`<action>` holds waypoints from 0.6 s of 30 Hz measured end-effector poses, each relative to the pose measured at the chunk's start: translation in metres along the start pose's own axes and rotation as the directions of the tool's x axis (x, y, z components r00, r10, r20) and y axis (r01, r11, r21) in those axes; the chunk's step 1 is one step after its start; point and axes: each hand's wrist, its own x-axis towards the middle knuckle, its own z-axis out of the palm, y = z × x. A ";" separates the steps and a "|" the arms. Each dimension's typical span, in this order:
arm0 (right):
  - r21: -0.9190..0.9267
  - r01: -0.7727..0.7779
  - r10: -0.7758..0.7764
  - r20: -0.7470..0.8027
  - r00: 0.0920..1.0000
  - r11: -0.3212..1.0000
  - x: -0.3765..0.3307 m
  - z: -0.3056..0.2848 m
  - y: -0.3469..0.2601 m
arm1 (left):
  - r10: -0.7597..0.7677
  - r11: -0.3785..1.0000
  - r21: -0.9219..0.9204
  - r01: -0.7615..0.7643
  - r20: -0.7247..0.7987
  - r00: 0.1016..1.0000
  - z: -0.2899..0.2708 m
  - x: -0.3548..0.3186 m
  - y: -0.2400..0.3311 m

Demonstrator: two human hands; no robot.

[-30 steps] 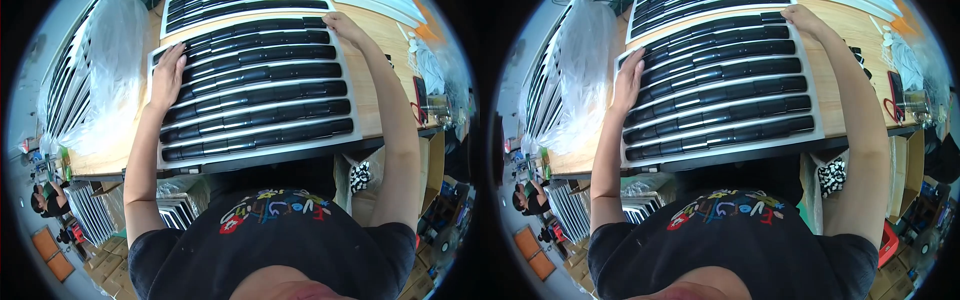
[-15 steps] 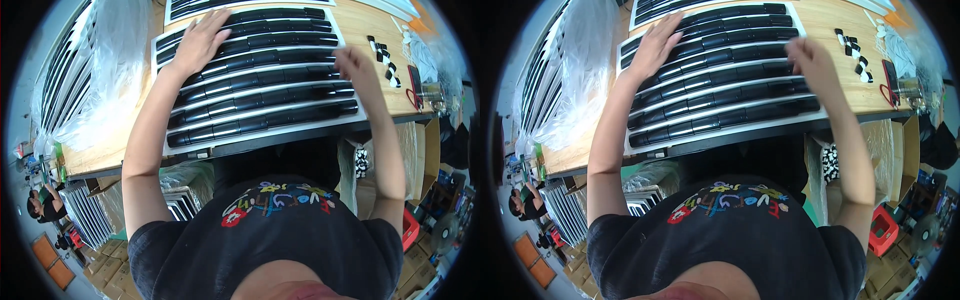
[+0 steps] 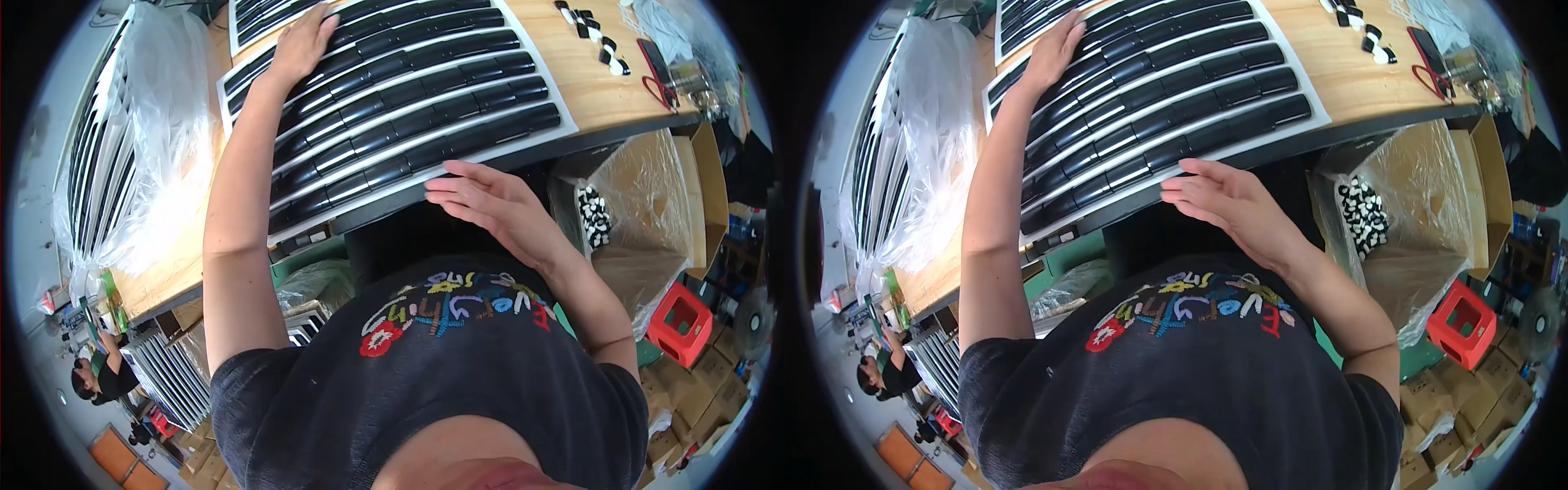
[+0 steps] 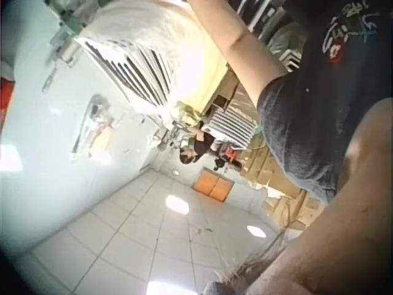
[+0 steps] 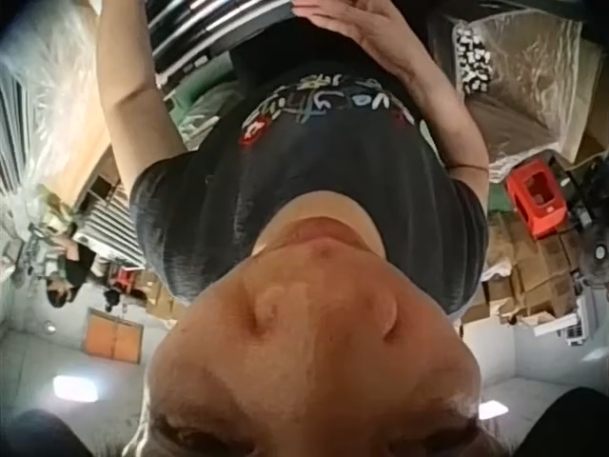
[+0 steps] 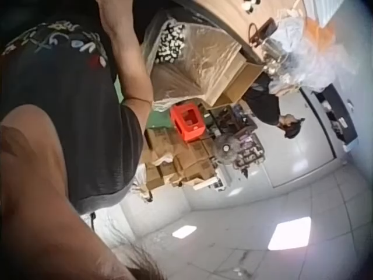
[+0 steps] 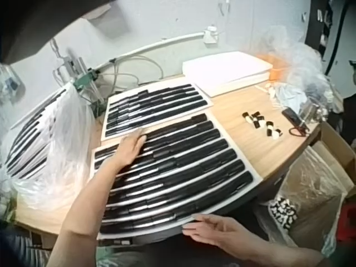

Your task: Assembling components by inserting white internal plugs into black cylindrical housings and organizing them in an assembly tray.

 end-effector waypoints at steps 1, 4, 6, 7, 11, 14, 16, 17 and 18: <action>0.111 -0.015 0.014 0.014 1.000 0.994 0.004 0.003 0.003 | -0.015 0.999 0.033 0.015 0.001 1.000 0.003 -0.001 -0.010; 0.189 -0.041 0.043 -0.006 0.999 0.981 0.004 0.011 0.002 | -0.032 0.997 0.068 0.036 -0.060 0.998 0.003 -0.006 -0.031; 0.250 -0.025 0.030 -0.017 0.999 0.968 0.003 0.007 0.007 | -0.107 0.979 0.175 0.109 -0.025 0.994 0.003 0.006 -0.038; 0.255 -0.033 0.038 -0.015 0.999 0.966 0.001 0.006 0.007 | -0.157 0.953 0.263 0.147 0.015 0.988 -0.003 0.011 -0.030; 0.246 -0.044 0.055 -0.036 0.998 0.968 -0.004 0.013 0.004 | -0.107 0.993 0.063 0.095 0.231 0.967 -0.011 0.020 -0.083; 0.280 -0.039 0.051 -0.037 0.998 0.959 -0.003 0.012 0.002 | -0.209 0.969 0.183 0.163 0.266 0.941 -0.009 0.023 -0.070; 0.310 -0.048 0.062 -0.034 0.998 0.950 -0.003 0.013 0.002 | -0.158 0.969 0.221 0.112 0.201 0.967 -0.002 0.022 -0.061; 0.310 -0.043 0.057 -0.035 0.998 0.950 -0.001 0.014 0.001 | -0.167 0.962 0.245 0.120 0.183 0.969 0.000 0.025 -0.057; 0.322 -0.045 0.063 -0.045 0.997 0.946 0.000 0.017 0.001 | -0.158 0.954 0.279 0.112 0.147 0.977 -0.001 0.024 -0.057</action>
